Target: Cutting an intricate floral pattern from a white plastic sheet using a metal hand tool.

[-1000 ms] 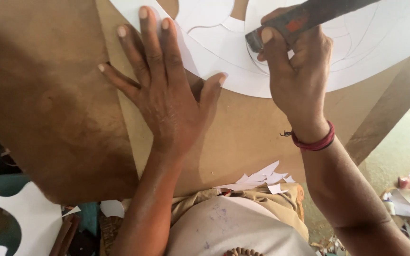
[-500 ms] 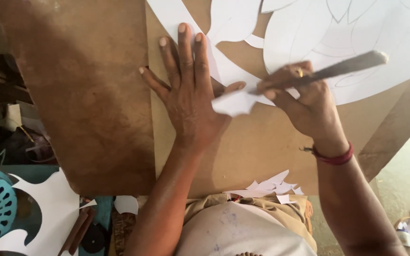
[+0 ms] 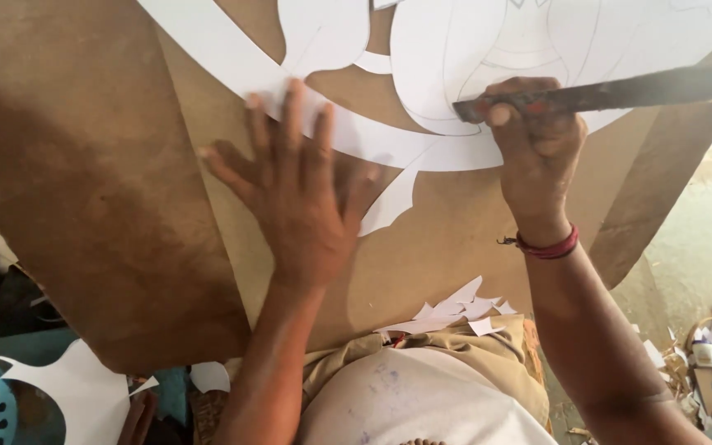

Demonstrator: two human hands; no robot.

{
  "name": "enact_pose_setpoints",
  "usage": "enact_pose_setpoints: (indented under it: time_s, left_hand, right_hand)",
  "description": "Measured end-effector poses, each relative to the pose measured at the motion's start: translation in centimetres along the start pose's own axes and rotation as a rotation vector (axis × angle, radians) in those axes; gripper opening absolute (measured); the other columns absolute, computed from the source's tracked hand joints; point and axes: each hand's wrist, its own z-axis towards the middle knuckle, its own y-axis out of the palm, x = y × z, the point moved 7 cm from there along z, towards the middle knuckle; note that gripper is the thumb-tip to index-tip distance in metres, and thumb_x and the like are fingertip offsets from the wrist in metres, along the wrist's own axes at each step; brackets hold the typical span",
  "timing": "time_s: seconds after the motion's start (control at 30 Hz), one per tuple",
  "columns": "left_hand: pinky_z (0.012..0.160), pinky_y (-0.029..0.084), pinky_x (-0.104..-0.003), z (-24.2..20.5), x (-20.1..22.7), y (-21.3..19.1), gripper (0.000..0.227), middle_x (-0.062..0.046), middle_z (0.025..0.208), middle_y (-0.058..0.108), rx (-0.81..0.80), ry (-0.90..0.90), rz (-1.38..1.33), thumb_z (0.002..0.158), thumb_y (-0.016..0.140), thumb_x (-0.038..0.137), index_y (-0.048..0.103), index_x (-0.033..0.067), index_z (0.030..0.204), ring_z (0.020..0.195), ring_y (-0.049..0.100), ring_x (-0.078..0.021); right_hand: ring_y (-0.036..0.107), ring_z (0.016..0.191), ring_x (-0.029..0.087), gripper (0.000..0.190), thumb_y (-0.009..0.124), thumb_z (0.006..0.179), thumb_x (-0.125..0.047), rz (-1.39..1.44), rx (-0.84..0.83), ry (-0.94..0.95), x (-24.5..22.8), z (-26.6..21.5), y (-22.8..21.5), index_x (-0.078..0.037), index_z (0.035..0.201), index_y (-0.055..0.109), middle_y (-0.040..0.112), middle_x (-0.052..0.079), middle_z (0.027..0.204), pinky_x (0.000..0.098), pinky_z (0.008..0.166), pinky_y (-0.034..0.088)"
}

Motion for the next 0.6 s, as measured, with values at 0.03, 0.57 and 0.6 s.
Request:
enact_pose_setpoints:
  time_s: [0.03,0.57,0.6]
  left_hand:
    - [0.121,-0.014,-0.070,-0.5,1.3,0.3,0.075,0.003,0.175,0.016,-0.001,0.001,0.004,0.107,0.051,0.071,0.029,0.0282,0.164,0.165,0.010,-0.0287]
    - [0.122,0.021,-0.074,-6.4,10.8,2.5,0.068,-0.007,0.168,0.033,-0.569,0.472,-0.215,0.094,0.065,0.048,0.052,0.0132,0.151,0.159,0.026,-0.0287]
    - [0.121,0.015,-0.075,-6.3,10.6,2.3,0.068,-0.008,0.166,0.033,-0.551,0.448,-0.256,0.094,0.064,0.050,0.051,0.0143,0.151,0.158,0.025,-0.0313]
  right_hand:
    - [0.069,0.098,0.017,0.004,0.064,0.118,0.003,0.004,0.001,0.001,0.1,-0.1,-0.1,0.001,0.122,0.063,0.072,0.014,0.107,0.0279,0.088,0.052]
    - [0.066,0.094,0.013,0.008,0.061,0.110,0.002,-0.123,0.057,-0.064,-2.8,0.4,1.4,0.004,0.118,0.059,0.071,0.011,0.104,0.0237,0.086,0.053]
    - [0.066,0.093,0.013,0.008,0.061,0.110,0.003,-0.135,0.050,-0.073,-2.8,0.4,1.4,0.004,0.118,0.059,0.071,0.012,0.104,0.0238,0.085,0.053]
